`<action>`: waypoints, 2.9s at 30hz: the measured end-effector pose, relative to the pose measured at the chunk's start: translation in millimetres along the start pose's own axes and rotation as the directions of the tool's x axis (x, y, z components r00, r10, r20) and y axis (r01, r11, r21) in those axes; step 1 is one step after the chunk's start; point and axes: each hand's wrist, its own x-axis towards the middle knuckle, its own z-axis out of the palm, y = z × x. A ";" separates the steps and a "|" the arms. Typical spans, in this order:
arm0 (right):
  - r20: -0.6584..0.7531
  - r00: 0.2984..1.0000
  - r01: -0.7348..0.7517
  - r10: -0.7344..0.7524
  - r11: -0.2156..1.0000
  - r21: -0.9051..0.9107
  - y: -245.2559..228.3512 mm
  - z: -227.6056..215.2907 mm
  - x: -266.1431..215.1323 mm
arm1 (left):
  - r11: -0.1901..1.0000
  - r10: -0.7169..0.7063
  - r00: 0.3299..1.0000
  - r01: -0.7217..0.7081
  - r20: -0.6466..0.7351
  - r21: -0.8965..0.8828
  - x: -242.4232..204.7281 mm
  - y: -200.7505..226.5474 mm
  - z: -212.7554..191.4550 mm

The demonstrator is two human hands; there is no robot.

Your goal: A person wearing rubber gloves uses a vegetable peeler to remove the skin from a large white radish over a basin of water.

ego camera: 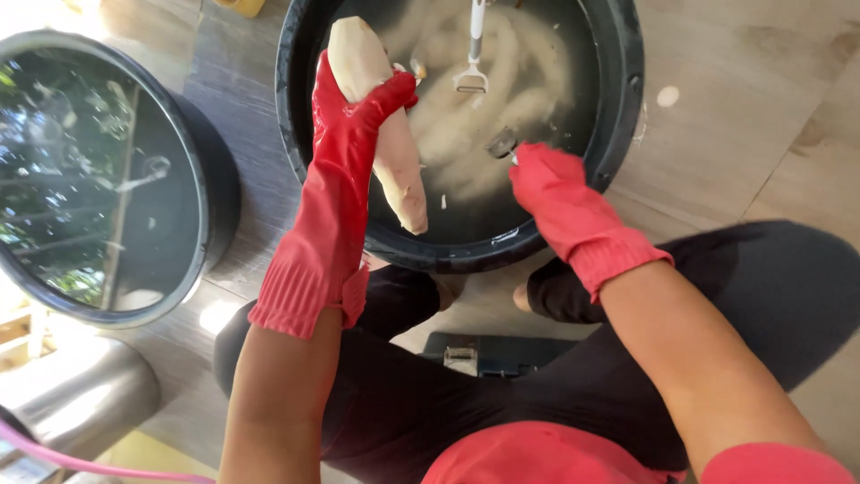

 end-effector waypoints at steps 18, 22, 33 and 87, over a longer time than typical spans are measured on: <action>0.027 0.895 0.409 -0.445 0.795 -0.447 -74.5 -28.1 153.5 | 0.988 0.151 0.958 -0.151 0.245 -0.022 41.9 -59.8 -30.1; -0.061 0.741 0.463 -0.668 0.575 -0.674 -35.1 -25.1 131.8 | 0.999 -0.045 0.987 0.040 0.155 0.034 38.5 -67.3 -30.0; -0.010 0.985 0.149 -0.172 0.817 0.557 -69.4 -64.7 -121.9 | 0.999 -0.006 0.999 0.005 -0.039 -0.034 46.8 -183.9 -19.3; -0.086 0.934 0.331 -0.348 0.929 -0.166 -46.2 -38.8 -143.5 | 0.981 0.171 0.985 -0.170 -0.001 0.089 28.2 -245.8 22.6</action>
